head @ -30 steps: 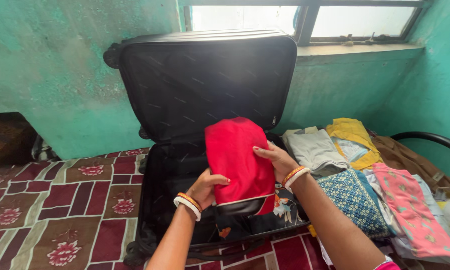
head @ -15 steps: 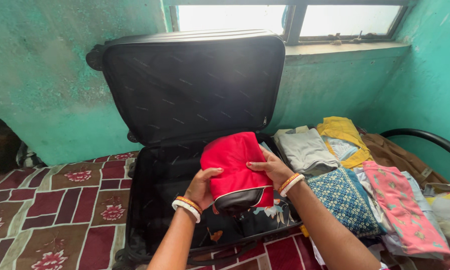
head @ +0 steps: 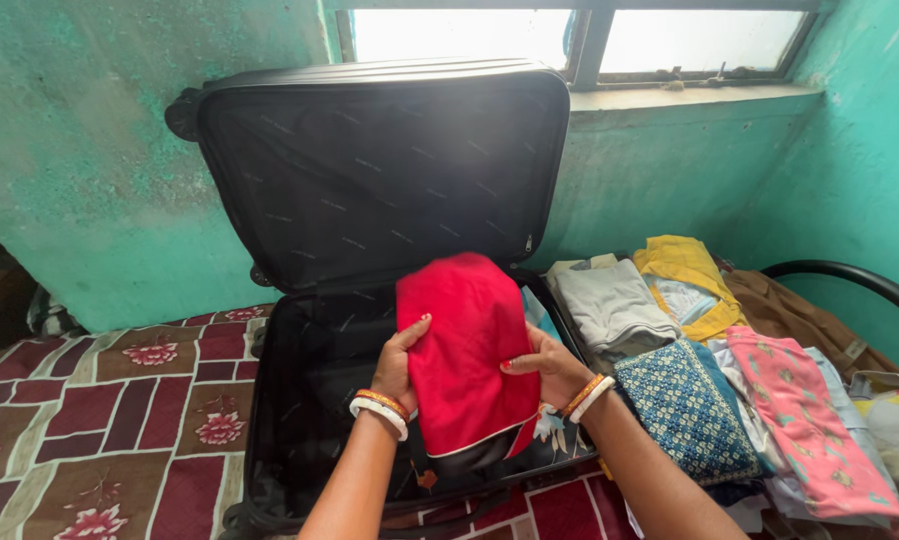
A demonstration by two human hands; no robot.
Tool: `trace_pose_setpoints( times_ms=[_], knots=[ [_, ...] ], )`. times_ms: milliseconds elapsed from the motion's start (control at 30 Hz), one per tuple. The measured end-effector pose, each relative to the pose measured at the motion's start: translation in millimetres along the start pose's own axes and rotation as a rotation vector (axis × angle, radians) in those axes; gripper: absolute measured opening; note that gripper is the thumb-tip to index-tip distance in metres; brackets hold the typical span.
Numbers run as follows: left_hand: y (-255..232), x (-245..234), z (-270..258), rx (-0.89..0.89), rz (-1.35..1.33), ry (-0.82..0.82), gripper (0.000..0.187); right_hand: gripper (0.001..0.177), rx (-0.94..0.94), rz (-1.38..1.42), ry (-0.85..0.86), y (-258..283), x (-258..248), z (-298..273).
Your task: The person packs a suitcase by folding clothing items and placing them into the open suitcase by hand.
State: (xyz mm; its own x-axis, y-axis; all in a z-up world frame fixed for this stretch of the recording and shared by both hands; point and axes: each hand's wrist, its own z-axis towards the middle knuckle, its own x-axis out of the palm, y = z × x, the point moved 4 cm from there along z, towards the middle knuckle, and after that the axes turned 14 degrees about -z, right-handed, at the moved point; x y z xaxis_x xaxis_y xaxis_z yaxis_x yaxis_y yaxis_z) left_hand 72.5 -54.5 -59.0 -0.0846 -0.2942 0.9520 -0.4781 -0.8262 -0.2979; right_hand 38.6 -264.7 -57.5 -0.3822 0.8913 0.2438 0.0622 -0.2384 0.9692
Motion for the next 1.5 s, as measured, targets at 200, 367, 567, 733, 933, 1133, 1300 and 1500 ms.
trace_pose_setpoints(
  times_ms=[200, 367, 567, 733, 933, 1133, 1300, 1500],
  knots=[
    [-6.1, 21.6, -0.1, 0.115, 0.221, 0.007, 0.038, 0.043, 0.049, 0.059, -0.030, 17.9, -3.2, 15.9],
    [-12.9, 46.5, -6.7, 0.108, 0.252, 0.052, 0.042, 0.052, 0.077, -0.002, -0.161, 53.8, 9.6, 32.9],
    [-17.5, 54.8, -6.0, 0.119, 0.329, 0.091, 0.047, 0.038, 0.002, -0.057, -0.237, 64.5, 5.9, 50.5],
    [-23.2, 48.2, -8.9, 0.236, 0.450, -0.066, 0.046, 0.035, -0.052, -0.088, -0.384, 64.9, -4.3, 60.1],
    [-5.9, 32.4, -25.2, -0.037, 0.646, 0.138, 0.059, 0.033, -0.119, -0.038, -0.402, 76.7, -9.1, 55.7],
    [18.9, 26.9, -19.3, -0.142, 0.779, -0.019, 0.060, 0.030, -0.053, -0.022, -0.382, 73.9, -26.0, 49.2],
    [42.1, 21.3, 4.1, -0.069, 0.597, 0.007, 0.052, 0.033, -0.026, 0.011, -0.341, 65.0, -47.3, 37.3],
    [70.2, -4.5, 32.2, -0.100, 0.570, -0.064, 0.039, 0.033, -0.037, 0.093, -0.286, 56.8, -78.6, 20.4]
  ],
)
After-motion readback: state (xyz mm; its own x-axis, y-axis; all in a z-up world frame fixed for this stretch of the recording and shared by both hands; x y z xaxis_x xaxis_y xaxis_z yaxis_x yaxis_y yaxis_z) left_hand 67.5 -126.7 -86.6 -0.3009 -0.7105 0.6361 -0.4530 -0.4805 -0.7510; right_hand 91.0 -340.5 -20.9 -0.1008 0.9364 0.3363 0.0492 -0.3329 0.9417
